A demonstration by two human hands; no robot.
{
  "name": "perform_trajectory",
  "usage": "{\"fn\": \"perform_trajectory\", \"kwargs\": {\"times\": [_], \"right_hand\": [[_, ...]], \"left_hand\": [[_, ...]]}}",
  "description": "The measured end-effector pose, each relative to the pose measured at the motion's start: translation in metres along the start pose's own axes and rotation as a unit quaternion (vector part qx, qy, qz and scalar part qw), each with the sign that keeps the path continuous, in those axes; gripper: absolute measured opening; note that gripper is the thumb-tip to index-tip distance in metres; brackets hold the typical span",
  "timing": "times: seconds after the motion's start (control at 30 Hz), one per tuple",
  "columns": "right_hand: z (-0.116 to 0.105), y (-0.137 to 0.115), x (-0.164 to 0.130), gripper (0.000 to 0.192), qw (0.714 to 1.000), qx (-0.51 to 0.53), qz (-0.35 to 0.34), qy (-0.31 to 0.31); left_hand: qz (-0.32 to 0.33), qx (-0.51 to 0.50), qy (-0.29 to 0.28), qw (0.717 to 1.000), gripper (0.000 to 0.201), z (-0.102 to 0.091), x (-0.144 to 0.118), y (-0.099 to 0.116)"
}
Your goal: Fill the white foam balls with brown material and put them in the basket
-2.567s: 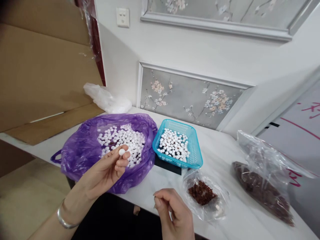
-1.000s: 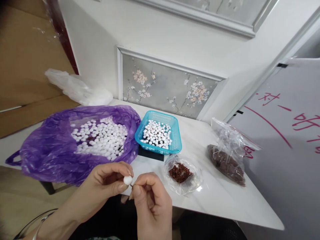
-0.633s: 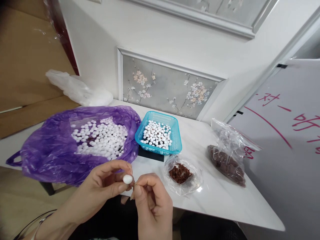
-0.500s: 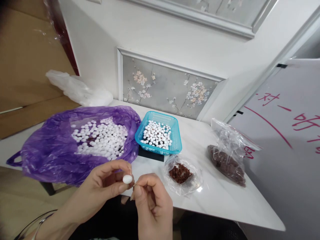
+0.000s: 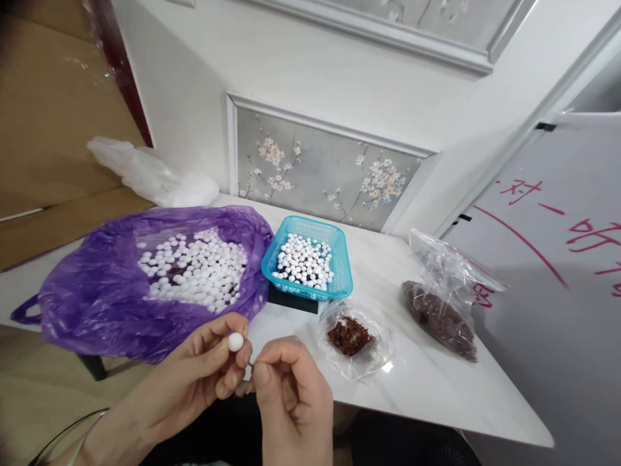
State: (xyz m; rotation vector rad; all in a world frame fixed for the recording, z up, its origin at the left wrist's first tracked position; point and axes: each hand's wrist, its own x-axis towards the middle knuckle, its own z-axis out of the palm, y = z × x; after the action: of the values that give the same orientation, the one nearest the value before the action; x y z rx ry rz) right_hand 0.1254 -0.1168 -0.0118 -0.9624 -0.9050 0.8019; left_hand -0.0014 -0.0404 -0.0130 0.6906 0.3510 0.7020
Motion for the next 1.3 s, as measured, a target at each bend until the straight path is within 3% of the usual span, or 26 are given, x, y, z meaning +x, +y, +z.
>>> {"fn": "perform_trajectory", "kwargs": {"times": [0.23, 0.4, 0.67, 1.3], "right_hand": [[0.003, -0.006, 0.001, 0.012, 1.000, -0.010, 0.019, -0.001], [0.003, -0.007, 0.002, 0.011, 1.000, -0.006, 0.014, -0.009], [0.006, -0.009, 0.001, 0.014, 1.000, 0.009, 0.012, -0.026], [0.014, -0.010, -0.003, 0.015, 0.999, -0.019, -0.038, 0.013]], "left_hand": [[-0.010, -0.009, -0.003, 1.000, 0.016, 0.002, 0.000, -0.003], [-0.029, -0.022, 0.005, 0.999, 0.010, 0.001, 0.000, -0.004], [-0.012, 0.006, -0.007, 1.000, 0.011, -0.004, -0.001, -0.008], [0.018, 0.040, -0.001, 0.999, 0.013, -0.001, 0.000, -0.007]]}}
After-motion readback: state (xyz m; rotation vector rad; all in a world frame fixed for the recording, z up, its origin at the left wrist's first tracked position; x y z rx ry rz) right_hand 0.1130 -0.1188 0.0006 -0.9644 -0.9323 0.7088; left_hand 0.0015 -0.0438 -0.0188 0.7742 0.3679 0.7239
